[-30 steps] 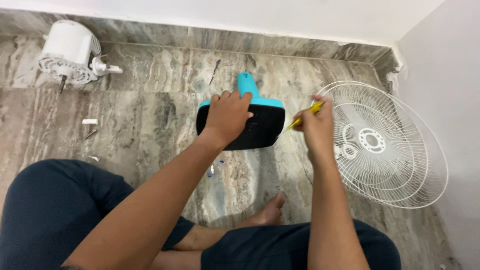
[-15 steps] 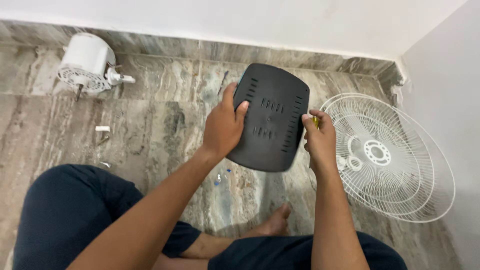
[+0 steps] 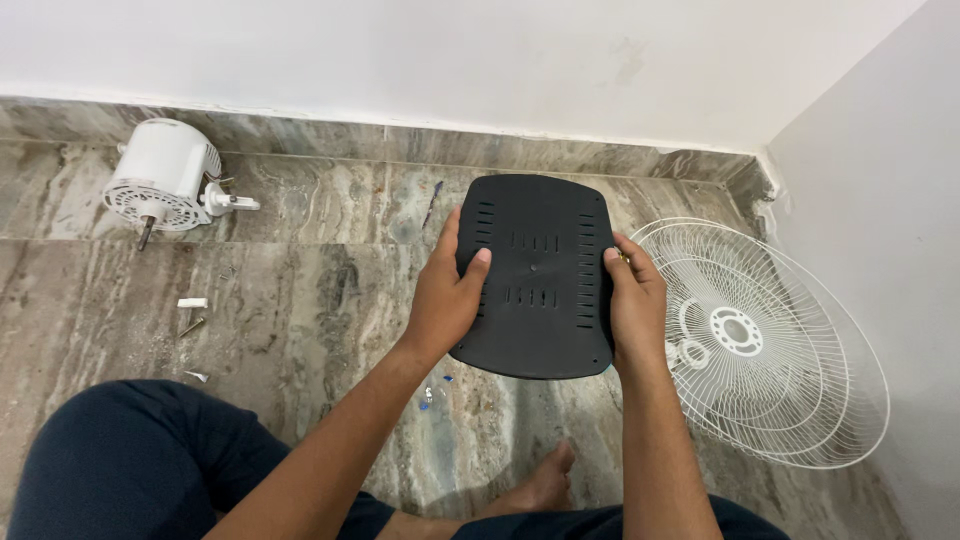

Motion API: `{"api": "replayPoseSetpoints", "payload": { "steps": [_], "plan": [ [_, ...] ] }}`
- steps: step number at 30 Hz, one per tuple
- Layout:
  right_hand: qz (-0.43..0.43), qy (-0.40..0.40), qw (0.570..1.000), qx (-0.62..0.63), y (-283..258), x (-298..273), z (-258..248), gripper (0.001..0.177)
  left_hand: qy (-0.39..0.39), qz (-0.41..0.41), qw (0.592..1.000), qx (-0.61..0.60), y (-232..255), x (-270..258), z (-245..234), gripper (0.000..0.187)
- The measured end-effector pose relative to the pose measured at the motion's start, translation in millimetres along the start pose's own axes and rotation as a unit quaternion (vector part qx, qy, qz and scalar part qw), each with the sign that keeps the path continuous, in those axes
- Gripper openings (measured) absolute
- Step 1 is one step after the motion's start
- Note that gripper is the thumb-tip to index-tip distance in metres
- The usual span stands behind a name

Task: The person uses a screwdriver to remove screws from the back cover of a teal fan base, then removes the cover to expose the internal wiring and switch. The person continues to unscrew and remove the switch assembly from the base.

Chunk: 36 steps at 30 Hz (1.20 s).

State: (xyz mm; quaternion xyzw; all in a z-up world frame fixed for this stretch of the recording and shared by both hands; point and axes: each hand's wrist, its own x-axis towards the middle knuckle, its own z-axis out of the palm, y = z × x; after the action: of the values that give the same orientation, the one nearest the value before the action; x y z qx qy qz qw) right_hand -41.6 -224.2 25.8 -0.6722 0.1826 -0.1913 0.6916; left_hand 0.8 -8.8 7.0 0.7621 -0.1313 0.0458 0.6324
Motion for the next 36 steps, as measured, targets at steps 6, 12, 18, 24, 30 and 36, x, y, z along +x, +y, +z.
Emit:
{"api": "replayPoseSetpoints", "payload": {
  "steps": [6, 12, 18, 24, 30, 36],
  "plan": [
    [0.027, -0.017, 0.999, 0.012, -5.3, -1.8, 7.1, 0.038, -0.027, -0.009, 0.993, -0.112, 9.4, 3.4, -13.9, 0.073],
    [-0.020, -0.047, 0.998, -0.047, -15.2, -10.8, 20.3, 0.046, -0.049, -0.040, 0.983, -0.175, 17.4, 2.9, -29.5, 0.076],
    [-0.033, -0.047, 0.993, -0.104, -13.4, -16.6, 26.4, 0.050, -0.025, 0.004, 0.995, -0.095, 12.7, 0.0, -28.1, 0.080],
    [-0.030, -0.026, 0.992, -0.122, -16.7, -14.9, 28.1, 0.049, 0.002, 0.001, 0.990, 0.140, 13.8, 6.7, -23.9, 0.089],
    [-0.054, -0.035, 0.990, -0.128, -17.7, -12.6, 24.9, 0.045, 0.006, 0.158, 0.923, 0.350, 17.6, 31.1, -8.4, 0.085],
    [-0.044, -0.022, 0.987, -0.151, -17.4, -5.2, 20.7, 0.043, -0.010, 0.212, 0.921, 0.328, 24.9, 51.4, -2.9, 0.077]
  ]
}}
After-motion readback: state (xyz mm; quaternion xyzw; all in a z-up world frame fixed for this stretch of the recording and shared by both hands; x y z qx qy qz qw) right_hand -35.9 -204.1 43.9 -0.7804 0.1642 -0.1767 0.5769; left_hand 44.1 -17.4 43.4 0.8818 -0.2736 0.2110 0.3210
